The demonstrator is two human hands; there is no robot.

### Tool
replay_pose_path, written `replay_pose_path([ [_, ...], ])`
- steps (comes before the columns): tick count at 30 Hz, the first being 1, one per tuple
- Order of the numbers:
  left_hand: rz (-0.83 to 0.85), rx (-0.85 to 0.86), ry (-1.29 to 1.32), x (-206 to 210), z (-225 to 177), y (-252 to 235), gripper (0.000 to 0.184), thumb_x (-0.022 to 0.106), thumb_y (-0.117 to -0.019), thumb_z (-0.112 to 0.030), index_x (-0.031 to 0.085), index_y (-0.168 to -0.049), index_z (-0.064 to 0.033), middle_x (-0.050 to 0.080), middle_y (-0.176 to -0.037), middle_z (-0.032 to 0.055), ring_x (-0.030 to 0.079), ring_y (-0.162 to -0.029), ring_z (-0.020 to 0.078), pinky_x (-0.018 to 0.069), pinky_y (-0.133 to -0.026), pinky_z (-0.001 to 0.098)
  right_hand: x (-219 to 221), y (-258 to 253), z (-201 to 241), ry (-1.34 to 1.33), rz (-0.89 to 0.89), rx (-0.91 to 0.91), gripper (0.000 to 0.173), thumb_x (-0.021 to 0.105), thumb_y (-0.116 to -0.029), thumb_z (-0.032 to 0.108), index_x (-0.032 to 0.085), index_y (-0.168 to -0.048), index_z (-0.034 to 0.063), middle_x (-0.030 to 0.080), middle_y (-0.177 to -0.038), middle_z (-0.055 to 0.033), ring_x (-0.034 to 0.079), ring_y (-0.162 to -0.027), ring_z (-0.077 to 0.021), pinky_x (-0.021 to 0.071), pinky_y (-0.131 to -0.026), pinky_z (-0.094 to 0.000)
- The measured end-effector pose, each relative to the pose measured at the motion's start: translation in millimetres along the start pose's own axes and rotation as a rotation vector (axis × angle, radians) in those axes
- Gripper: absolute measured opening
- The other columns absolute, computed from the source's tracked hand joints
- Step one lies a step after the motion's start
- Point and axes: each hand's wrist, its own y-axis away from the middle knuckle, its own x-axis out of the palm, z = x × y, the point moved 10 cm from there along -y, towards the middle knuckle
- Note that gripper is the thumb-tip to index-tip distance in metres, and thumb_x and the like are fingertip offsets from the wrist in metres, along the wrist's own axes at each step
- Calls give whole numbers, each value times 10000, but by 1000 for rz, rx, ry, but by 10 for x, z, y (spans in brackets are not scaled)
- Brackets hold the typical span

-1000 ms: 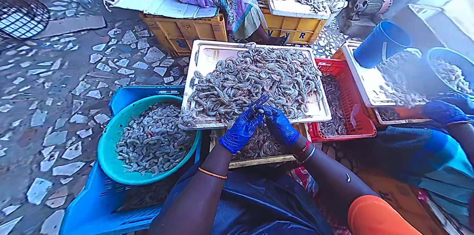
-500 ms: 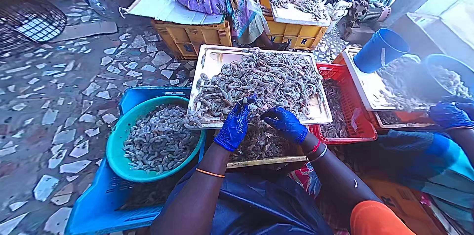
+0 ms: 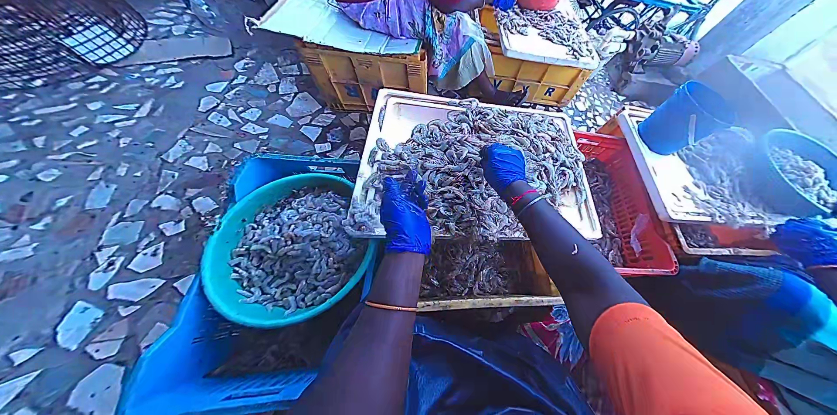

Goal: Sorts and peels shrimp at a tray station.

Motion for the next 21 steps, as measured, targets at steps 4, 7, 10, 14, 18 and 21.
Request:
replay_pose_path([
  [4, 141, -113, -200, 234, 229, -5, 445, 325, -1131, -364, 514, -1454, -123, 667, -1309, 88, 677, -1047, 170, 535, -891, 349, 248, -48, 234, 137, 153, -24, 247, 680, -929, 260, 709, -988, 22, 704, -1062, -209, 680, -1006, -409, 525, -808, -633],
  [7, 187, -62, -329, 284, 183, -11, 408, 381, -1125, -313, 567, -1420, -103, 685, -1268, 100, 676, -1049, 172, 540, -872, 345, 283, 213, 223, 95, 168, -115, 209, 750, -888, 240, 702, -906, 37, 696, -902, -209, 683, -849, -423, 525, -678, -637],
  [10, 292, 7, -550, 362, 216, 19, 343, 484, -1097, -193, 601, -1393, -65, 677, -1308, 112, 650, -1167, 178, 517, -980, 364, 96, 407, 12, 41, 200, -125, 196, 658, -979, 267, 716, -1060, 98, 702, -1060, -168, 681, -995, -389, 534, -806, -628],
  [14, 601, 247, -986, 669, 453, 187, 358, 645, -1007, -144, 668, -1364, -153, 657, -1386, 42, 602, -1293, 164, 465, -1115, 408, -157, 771, -266, -558, 96, 26, 211, 640, -1020, 290, 756, -1157, 179, 755, -1047, -24, 714, -935, -171, 578, -864, -437],
  [18, 597, 440, -1353, 834, 608, 386, 382, 704, -957, -266, 705, -1338, -290, 736, -1179, 104, 653, -1172, 312, 436, -1057, 587, 54, 1036, -362, -1017, 62, 198, 137, 733, -954, 168, 771, -1049, 77, 760, -863, -36, 713, -733, -117, 601, -732, -313],
  [21, 611, 752, -1528, 890, 668, 556, 304, 652, -972, -216, 761, -1250, -273, 761, -1101, 113, 691, -1086, 319, 381, -1083, 600, 181, 1100, -424, -799, 210, 221, 200, 694, -983, 293, 753, -1029, 107, 748, -829, 21, 703, -740, -80, 583, -764, -309],
])
